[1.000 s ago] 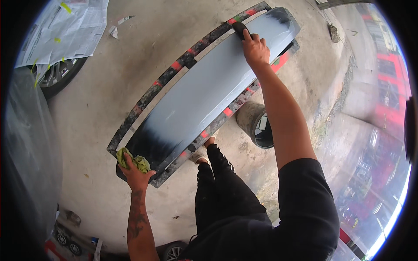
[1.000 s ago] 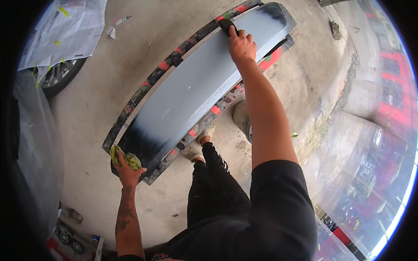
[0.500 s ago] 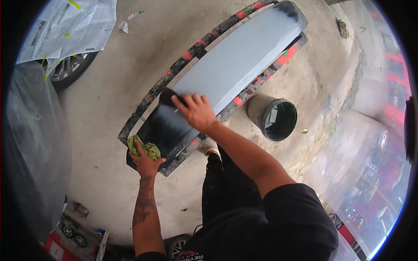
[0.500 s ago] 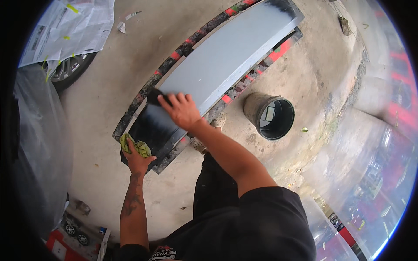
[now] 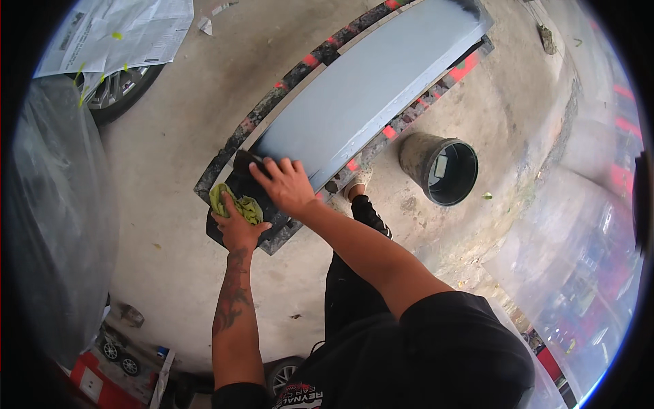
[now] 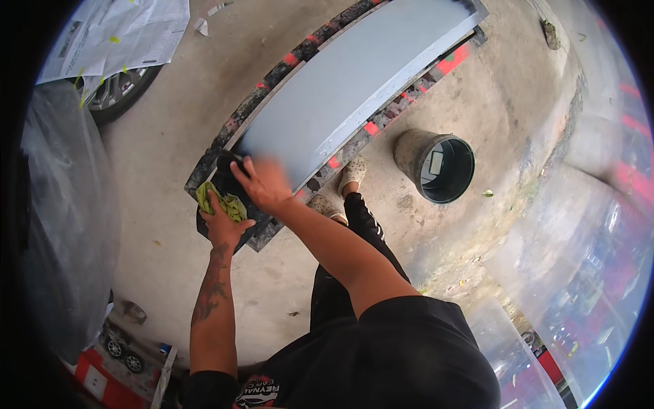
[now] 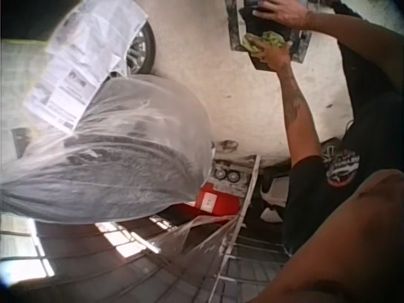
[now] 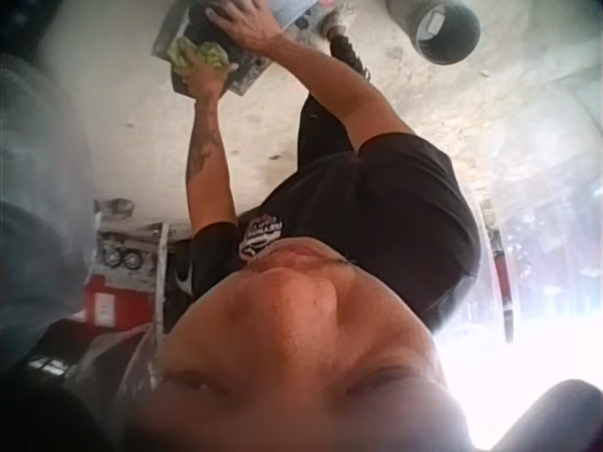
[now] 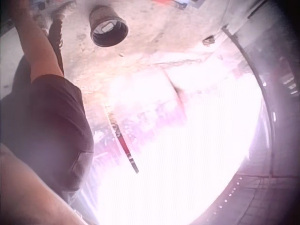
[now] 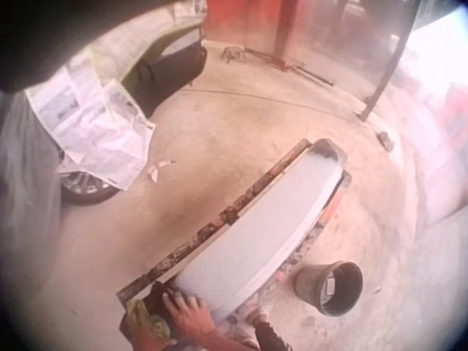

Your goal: Using a sanding block and water to wet sand a car bumper or spoiler on a stand.

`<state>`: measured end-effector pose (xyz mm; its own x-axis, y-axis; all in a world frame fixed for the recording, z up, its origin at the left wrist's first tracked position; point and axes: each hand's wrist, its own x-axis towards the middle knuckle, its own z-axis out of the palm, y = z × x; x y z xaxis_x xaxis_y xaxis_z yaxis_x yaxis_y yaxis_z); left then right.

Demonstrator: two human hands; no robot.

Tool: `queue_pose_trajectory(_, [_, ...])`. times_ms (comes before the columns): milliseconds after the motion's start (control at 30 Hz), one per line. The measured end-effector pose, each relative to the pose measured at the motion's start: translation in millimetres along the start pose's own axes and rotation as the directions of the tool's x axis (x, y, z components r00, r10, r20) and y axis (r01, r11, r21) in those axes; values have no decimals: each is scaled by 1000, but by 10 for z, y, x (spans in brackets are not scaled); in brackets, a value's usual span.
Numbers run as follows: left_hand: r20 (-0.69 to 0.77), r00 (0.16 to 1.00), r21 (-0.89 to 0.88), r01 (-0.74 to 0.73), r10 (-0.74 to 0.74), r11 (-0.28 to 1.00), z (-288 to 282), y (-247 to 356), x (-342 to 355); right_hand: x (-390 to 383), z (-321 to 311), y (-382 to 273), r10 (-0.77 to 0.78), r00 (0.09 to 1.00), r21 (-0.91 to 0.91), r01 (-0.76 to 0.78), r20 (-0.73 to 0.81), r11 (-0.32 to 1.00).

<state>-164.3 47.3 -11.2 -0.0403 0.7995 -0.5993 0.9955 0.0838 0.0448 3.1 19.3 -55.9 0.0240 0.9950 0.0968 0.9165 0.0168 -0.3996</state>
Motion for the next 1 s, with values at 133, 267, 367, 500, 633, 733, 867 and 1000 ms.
queue_pose_trajectory(133, [31,1000,-30,8,-7,1000,-15,-134,0,134,-221,499,-39,999,-100,39,4,994])
queue_pose_trajectory(267, [38,999,-20,0,1,1000,-69,-84,-16,498,-709,1762,286,899,-222,-369,-333,902])
queue_pose_trajectory(367, [38,999,-7,-4,4,1000,-45,-29,-2,600,-713,1908,481,776,-221,-595,-407,772])
queue_pose_trajectory(500, [52,999,31,14,-16,999,-38,-54,9,241,-211,673,317,914,-136,-358,-254,924])
queue_pose_trajectory(633, [54,998,11,-12,12,1000,-15,-46,15,-174,-21,103,30,997,-57,-34,-75,998])
queue_pose_trajectory(733, [47,999,7,-3,2,1000,-50,-121,-15,23,-291,649,47,993,-72,-56,-112,996])
queue_pose_trajectory(867, [39,999,5,-11,11,1000,-88,-39,-18,263,-832,1994,416,794,-148,-523,-444,839])
queue_pose_trajectory(1000, [20,1000,20,1,-1,1000,-55,-62,-17,140,-683,1616,521,769,-79,-585,-369,807])
